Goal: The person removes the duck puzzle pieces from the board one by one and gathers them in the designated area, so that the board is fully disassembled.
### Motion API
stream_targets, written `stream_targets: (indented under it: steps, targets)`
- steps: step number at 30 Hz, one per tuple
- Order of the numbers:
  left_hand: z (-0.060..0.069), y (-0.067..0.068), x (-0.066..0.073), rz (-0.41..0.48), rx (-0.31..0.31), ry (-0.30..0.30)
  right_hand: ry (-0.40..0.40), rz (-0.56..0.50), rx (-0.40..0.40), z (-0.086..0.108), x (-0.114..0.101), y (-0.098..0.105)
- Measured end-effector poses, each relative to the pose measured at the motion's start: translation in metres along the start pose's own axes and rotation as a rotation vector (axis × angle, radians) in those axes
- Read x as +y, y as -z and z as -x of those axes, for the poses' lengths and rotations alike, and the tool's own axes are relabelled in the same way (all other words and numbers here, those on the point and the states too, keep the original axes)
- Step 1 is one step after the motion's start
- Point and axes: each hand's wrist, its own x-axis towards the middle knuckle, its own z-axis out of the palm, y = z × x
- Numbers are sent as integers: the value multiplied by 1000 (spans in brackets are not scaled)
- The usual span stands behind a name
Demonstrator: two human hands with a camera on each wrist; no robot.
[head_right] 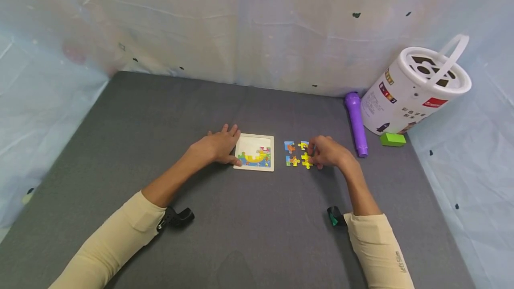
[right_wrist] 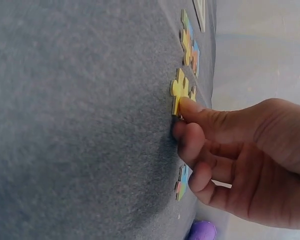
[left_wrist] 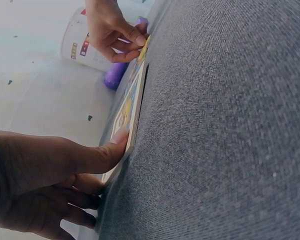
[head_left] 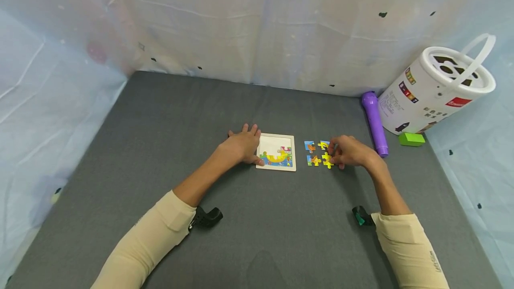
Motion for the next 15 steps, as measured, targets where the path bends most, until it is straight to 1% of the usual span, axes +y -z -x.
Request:
stream_targets:
  steps: [3,6,10,15]
  targets:
    - [-1,0,0,-5,-1,-3,-14,0,-10,1,-1,2]
    - [-1,1,1,-11,-5,-5,-6,15,14,4,-2,6]
    - [0,1,2,-32,-11,-3,40,43,64,7,-7,11]
    - [0,1,2,-53,-22,-4,95,53,96,7,-21,16]
